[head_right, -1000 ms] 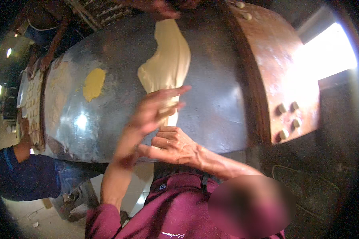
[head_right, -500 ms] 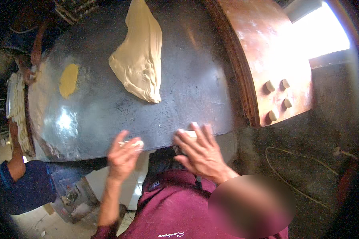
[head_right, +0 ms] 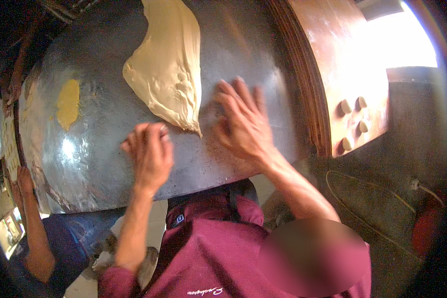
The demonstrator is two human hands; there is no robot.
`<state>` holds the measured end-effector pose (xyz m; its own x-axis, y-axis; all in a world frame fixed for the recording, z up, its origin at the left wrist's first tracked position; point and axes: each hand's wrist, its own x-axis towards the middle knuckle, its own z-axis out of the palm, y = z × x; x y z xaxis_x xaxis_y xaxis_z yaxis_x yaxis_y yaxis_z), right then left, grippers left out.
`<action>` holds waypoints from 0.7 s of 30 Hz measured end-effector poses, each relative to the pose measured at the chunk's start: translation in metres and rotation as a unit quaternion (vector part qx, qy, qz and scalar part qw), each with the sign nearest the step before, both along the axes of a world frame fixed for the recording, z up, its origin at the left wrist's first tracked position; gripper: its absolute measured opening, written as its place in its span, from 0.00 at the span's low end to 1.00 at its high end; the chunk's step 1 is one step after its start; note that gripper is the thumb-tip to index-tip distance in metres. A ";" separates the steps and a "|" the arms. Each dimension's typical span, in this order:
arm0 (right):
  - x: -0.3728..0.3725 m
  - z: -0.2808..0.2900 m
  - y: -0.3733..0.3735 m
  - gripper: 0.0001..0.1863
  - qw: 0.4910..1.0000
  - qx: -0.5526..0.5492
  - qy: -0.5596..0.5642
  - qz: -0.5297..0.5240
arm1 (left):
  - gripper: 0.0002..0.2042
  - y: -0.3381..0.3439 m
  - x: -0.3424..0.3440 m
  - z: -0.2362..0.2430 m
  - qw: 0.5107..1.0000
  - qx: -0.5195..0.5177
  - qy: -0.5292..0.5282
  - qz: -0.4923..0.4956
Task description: The person tears small pieces of dough from a large mass on a metal table, rolls them into balls by hand, and places them on a wooden board. They briefly operate a dough mixer before returning to the table to continue shaping dough balls.
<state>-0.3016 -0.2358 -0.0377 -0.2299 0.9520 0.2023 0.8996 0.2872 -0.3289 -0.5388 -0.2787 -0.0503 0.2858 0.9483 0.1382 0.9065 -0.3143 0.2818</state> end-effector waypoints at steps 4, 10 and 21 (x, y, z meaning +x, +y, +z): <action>-0.006 -0.006 -0.038 0.23 0.981 -0.067 0.153 0.096 | 0.10 -0.022 0.016 0.006 0.992 -0.073 -0.062 -0.078; 0.008 -0.007 0.005 0.25 0.999 -0.016 0.042 0.017 | 0.08 0.013 0.001 0.008 0.999 -0.050 0.010 -0.005; -0.009 -0.001 0.030 0.30 0.991 -0.053 0.122 -0.013 | 0.03 0.021 0.006 0.010 0.998 -0.051 -0.017 -0.025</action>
<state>-0.3102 -0.2061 -0.0391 -0.1619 0.9757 0.1476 0.7964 0.2176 -0.5643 -0.5333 -0.2581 -0.0403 0.3294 0.9428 0.0518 0.8797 -0.3264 0.3457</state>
